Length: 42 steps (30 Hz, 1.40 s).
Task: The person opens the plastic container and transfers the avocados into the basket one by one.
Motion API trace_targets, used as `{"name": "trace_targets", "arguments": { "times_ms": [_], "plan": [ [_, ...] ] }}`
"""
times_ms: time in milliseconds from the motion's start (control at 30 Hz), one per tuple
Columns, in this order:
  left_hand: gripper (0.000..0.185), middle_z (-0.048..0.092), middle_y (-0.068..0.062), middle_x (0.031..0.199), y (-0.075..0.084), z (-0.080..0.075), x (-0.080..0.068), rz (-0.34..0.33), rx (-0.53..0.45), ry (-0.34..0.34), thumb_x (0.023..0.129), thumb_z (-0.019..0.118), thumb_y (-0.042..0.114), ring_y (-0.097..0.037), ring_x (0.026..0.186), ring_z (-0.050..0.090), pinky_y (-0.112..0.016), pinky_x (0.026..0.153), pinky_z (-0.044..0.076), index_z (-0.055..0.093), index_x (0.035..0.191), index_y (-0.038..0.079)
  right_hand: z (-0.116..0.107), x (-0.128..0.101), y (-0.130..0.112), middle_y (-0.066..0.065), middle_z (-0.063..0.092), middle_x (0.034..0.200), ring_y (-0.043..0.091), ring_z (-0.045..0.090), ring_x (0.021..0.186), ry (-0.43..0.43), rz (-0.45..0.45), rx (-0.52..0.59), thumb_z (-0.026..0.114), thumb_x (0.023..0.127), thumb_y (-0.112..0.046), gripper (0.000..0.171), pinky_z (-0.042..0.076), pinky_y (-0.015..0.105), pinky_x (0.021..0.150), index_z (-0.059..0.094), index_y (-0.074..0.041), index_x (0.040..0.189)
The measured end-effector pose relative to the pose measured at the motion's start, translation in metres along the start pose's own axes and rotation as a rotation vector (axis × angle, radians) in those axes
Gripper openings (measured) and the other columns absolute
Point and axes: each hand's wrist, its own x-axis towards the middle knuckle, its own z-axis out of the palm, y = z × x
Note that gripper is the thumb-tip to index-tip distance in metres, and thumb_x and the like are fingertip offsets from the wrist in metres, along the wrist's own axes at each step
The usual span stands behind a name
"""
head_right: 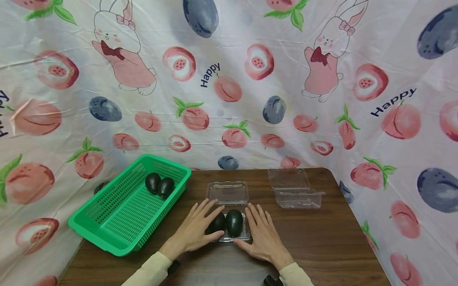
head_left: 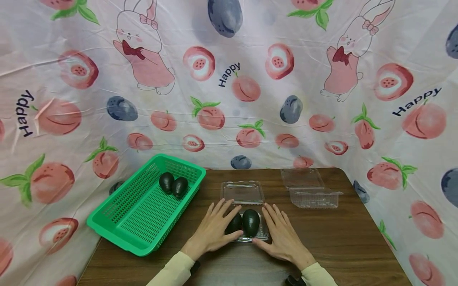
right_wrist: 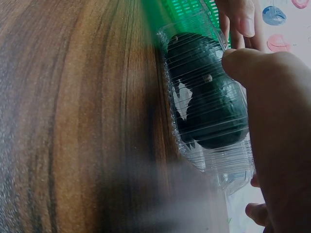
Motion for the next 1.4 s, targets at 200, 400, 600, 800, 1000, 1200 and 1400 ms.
{"name": "trace_targets", "arguments": {
  "times_ms": [200, 400, 600, 800, 1000, 1200, 1400],
  "plan": [
    [0.075, 0.05, -0.016, 0.176, 0.003, 0.003, -0.004, 0.015, 0.01, 0.015, 0.107, 0.07, 0.061, -0.048, 0.163, 0.047, -0.079, 0.128, 0.038, 0.055, 0.169, 0.02, 0.001, 0.0, 0.0, 0.021, 0.036, 0.184, 0.052, 0.036, 0.169, 0.006, -0.003, -0.008, 0.07, 0.1, -0.076, 0.111, 0.037, 0.077, 0.131, 0.037, -0.001, 0.175],
    [0.071, 0.052, -0.016, 0.174, 0.005, 0.003, -0.006, 0.015, 0.004, 0.027, 0.108, 0.071, 0.059, -0.045, 0.159, 0.052, -0.078, 0.128, 0.039, 0.058, 0.166, 0.02, 0.0, -0.001, 0.0, 0.02, 0.036, 0.184, 0.052, 0.036, 0.169, 0.012, -0.004, -0.009, 0.072, 0.099, -0.073, 0.111, 0.037, 0.076, 0.131, 0.037, -0.001, 0.175],
    [0.068, 0.055, -0.016, 0.172, 0.006, 0.005, -0.005, 0.001, 0.002, 0.019, 0.108, 0.07, 0.058, -0.046, 0.153, 0.057, -0.077, 0.128, 0.04, 0.06, 0.164, 0.02, 0.001, -0.001, 0.0, 0.02, 0.036, 0.184, 0.051, 0.036, 0.169, 0.014, -0.002, -0.013, 0.072, 0.099, -0.073, 0.11, 0.036, 0.076, 0.132, 0.037, -0.001, 0.175],
    [0.068, 0.056, -0.015, 0.171, 0.004, 0.005, -0.001, 0.004, 0.014, -0.001, 0.109, 0.068, 0.059, -0.047, 0.153, 0.059, -0.078, 0.128, 0.041, 0.059, 0.165, 0.021, 0.002, -0.001, 0.0, 0.02, 0.036, 0.184, 0.051, 0.036, 0.17, 0.017, -0.005, -0.011, 0.071, 0.099, -0.074, 0.11, 0.037, 0.076, 0.131, 0.038, -0.001, 0.175],
    [0.068, 0.057, -0.015, 0.17, 0.002, 0.003, 0.004, 0.01, 0.031, -0.026, 0.11, 0.067, 0.06, -0.046, 0.15, 0.062, -0.078, 0.127, 0.041, 0.059, 0.165, 0.021, 0.002, -0.001, 0.001, 0.02, 0.036, 0.184, 0.051, 0.036, 0.17, 0.016, -0.01, -0.006, 0.07, 0.1, -0.075, 0.11, 0.036, 0.075, 0.132, 0.038, -0.001, 0.175],
    [0.066, 0.06, -0.013, 0.168, 0.001, 0.001, 0.01, 0.003, 0.04, -0.051, 0.11, 0.067, 0.06, -0.041, 0.145, 0.067, -0.077, 0.128, 0.041, 0.061, 0.163, 0.021, 0.001, 0.0, 0.001, 0.02, 0.036, 0.184, 0.051, 0.036, 0.169, 0.014, -0.011, -0.006, 0.07, 0.1, -0.075, 0.11, 0.036, 0.075, 0.132, 0.037, -0.002, 0.175],
    [0.063, 0.064, -0.009, 0.161, -0.001, 0.0, 0.014, 0.008, 0.051, -0.064, 0.108, 0.071, 0.058, -0.039, 0.14, 0.071, -0.078, 0.127, 0.042, 0.065, 0.159, 0.021, 0.0, 0.0, 0.001, 0.02, 0.035, 0.185, 0.051, 0.036, 0.17, 0.003, -0.006, 0.006, 0.07, 0.1, -0.075, 0.11, 0.035, 0.075, 0.132, 0.037, -0.002, 0.176]
  ]
}}
